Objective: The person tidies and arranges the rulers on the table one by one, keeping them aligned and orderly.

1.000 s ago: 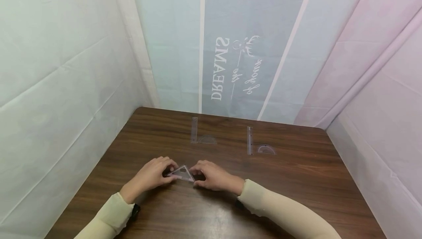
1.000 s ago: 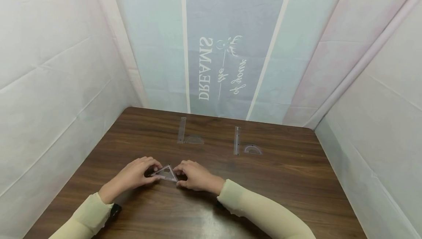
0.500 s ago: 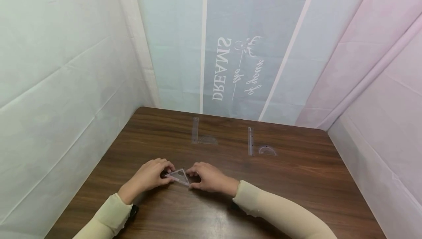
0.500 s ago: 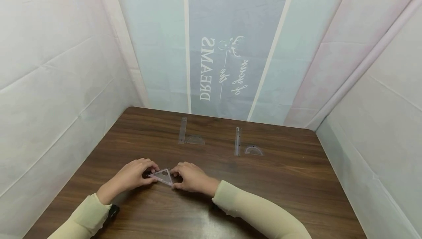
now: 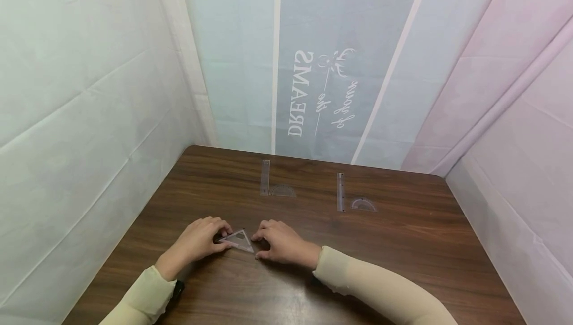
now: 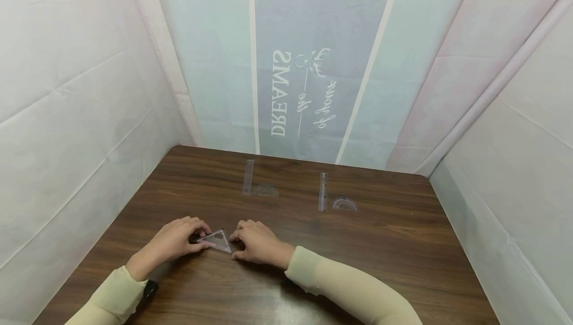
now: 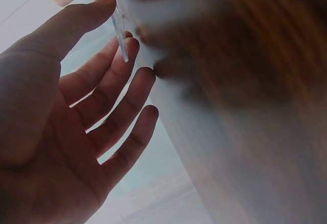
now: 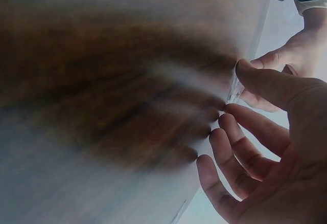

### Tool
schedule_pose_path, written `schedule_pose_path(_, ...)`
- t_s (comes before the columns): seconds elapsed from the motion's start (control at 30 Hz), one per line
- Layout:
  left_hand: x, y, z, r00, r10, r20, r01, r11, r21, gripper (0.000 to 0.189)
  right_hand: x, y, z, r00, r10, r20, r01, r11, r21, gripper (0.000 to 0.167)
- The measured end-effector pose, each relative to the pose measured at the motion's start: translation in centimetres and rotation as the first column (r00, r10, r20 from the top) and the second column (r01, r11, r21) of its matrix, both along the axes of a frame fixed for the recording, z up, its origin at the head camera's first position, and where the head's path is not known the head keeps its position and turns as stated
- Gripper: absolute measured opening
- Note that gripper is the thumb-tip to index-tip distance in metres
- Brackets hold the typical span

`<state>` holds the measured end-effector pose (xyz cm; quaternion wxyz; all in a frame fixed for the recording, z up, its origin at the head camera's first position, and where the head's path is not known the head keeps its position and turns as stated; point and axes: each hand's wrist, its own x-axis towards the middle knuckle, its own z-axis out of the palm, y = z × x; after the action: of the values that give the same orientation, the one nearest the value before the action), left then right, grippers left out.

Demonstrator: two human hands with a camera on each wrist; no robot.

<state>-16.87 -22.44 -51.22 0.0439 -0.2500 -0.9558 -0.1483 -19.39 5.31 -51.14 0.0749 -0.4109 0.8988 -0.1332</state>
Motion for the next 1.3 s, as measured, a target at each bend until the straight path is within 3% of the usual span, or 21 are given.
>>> schedule_pose_path(0.3,0.35,-0.20,0.12,0.999,0.034,0.007,-0.034,0.999,-0.023,0.028,0.12,-0.50,0.20,0.999,0.030,-0.040,-0.030,1.000,-0.002,0.032)
schedule_pose_path(0.83,0.54,-0.40,0.59,0.996,0.069,0.053,-0.067,0.997,-0.045,0.032,-0.15,-0.94,-0.15,0.996,0.050,-0.068,-0.051,0.999,-0.011,0.030)
schedule_pose_path(1.3,0.41,-0.57,0.44,0.997,0.051,0.065,-0.049,0.998,-0.043,0.033,-0.05,-0.93,0.16,0.996,0.055,-0.075,-0.055,0.998,0.006,0.029)
